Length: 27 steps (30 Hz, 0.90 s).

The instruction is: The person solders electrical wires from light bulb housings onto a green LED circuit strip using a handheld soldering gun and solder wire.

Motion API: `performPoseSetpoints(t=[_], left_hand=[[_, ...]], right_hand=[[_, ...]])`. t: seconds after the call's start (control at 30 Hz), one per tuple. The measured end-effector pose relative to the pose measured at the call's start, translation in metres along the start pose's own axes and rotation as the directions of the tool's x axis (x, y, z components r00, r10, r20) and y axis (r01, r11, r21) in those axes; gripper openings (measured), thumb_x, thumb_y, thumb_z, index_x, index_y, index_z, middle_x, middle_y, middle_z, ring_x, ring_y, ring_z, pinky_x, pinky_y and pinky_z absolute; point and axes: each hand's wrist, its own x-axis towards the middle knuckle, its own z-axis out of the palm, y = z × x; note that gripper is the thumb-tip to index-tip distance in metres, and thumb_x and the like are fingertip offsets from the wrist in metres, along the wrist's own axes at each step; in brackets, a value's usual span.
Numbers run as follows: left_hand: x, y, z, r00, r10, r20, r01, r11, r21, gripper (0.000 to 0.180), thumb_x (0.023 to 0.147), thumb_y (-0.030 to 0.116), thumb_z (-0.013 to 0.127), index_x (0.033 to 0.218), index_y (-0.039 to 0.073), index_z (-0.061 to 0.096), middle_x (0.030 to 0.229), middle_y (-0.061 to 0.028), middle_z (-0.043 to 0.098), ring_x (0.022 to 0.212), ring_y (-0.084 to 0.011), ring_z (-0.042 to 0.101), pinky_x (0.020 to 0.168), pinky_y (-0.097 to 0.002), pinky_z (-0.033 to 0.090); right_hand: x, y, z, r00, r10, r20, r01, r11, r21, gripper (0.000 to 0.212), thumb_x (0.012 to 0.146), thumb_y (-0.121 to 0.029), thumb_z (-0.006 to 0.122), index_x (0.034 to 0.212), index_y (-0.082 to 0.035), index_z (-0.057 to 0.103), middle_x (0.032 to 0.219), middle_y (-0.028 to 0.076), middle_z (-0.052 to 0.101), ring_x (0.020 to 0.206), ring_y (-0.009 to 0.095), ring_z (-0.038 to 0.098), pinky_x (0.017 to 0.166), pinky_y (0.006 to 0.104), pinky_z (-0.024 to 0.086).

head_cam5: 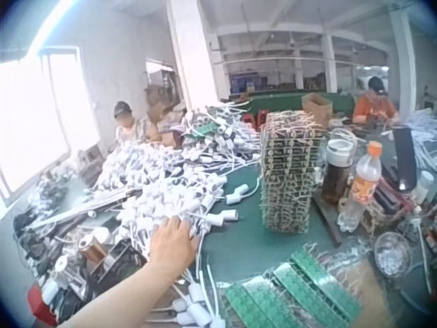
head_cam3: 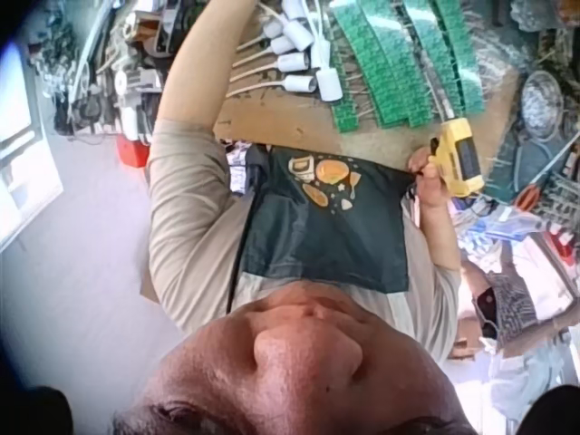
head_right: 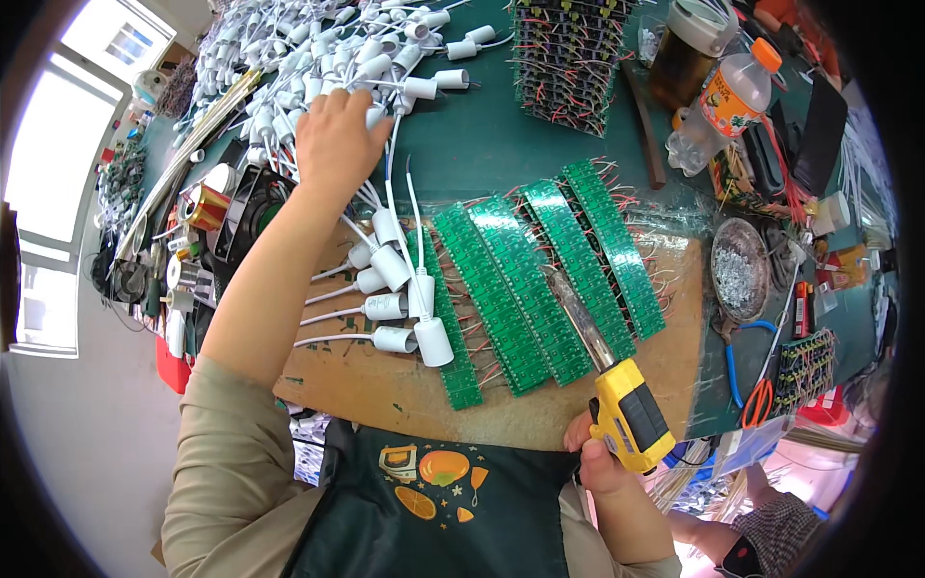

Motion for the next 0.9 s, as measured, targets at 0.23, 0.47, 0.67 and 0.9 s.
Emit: performPoseSetpoints(t=[0.23,0.47,0.67,0.9], left_hand=[[0.064,-0.022,0.021,0.981,-0.194,0.009,0.192,0.966,-0.172,0.038,0.086,0.028,0.062,0.119,0.010,0.064,0.116,-0.0160,0.067,0.113,-0.0350,0.058,0.096,-0.0446,0.046],[0.084,-0.023,0.038,0.973,-0.164,0.163,0.165,0.986,0.007,0.036,0.089,0.032,0.057,0.120,0.015,0.065,0.113,-0.0145,0.069,0.111,-0.0365,0.059,0.093,-0.0503,0.045],[0.078,-0.017,0.022,0.991,-0.125,-0.048,0.121,0.990,-0.070,0.037,0.083,0.020,0.061,0.120,0.015,0.065,0.116,-0.0167,0.063,0.105,-0.0368,0.062,0.089,-0.0498,0.049],[0.017,0.039,-0.143,0.872,0.162,-0.462,-0.306,0.917,-0.257,0.020,0.080,0.007,0.065,0.101,0.004,0.064,0.100,-0.0191,0.065,0.092,-0.0399,0.062,0.081,-0.0427,0.051]], right_hand=[[-0.003,0.003,-0.004,1.000,0.007,0.011,-0.007,1.000,-0.005,0.077,0.087,-0.038,0.071,0.141,0.002,0.034,0.071,0.003,0.049,0.059,0.015,0.050,0.053,0.0303,0.044],[0.000,-0.006,0.002,1.000,0.025,0.002,-0.025,0.999,0.029,0.037,0.089,-0.029,0.067,0.108,-0.001,0.051,0.073,0.006,0.052,0.065,0.017,0.052,0.059,0.0312,0.047],[0.001,-0.007,0.004,1.000,0.016,0.012,-0.016,0.999,0.036,0.041,0.089,-0.029,0.068,0.113,-0.002,0.049,0.073,0.006,0.051,0.066,0.017,0.052,0.059,0.0318,0.046],[0.002,-0.005,0.005,0.998,0.005,-0.059,-0.006,1.000,-0.011,0.079,0.084,-0.045,0.072,0.138,0.000,0.036,0.066,0.002,0.045,0.055,0.014,0.048,0.050,0.0297,0.042]])
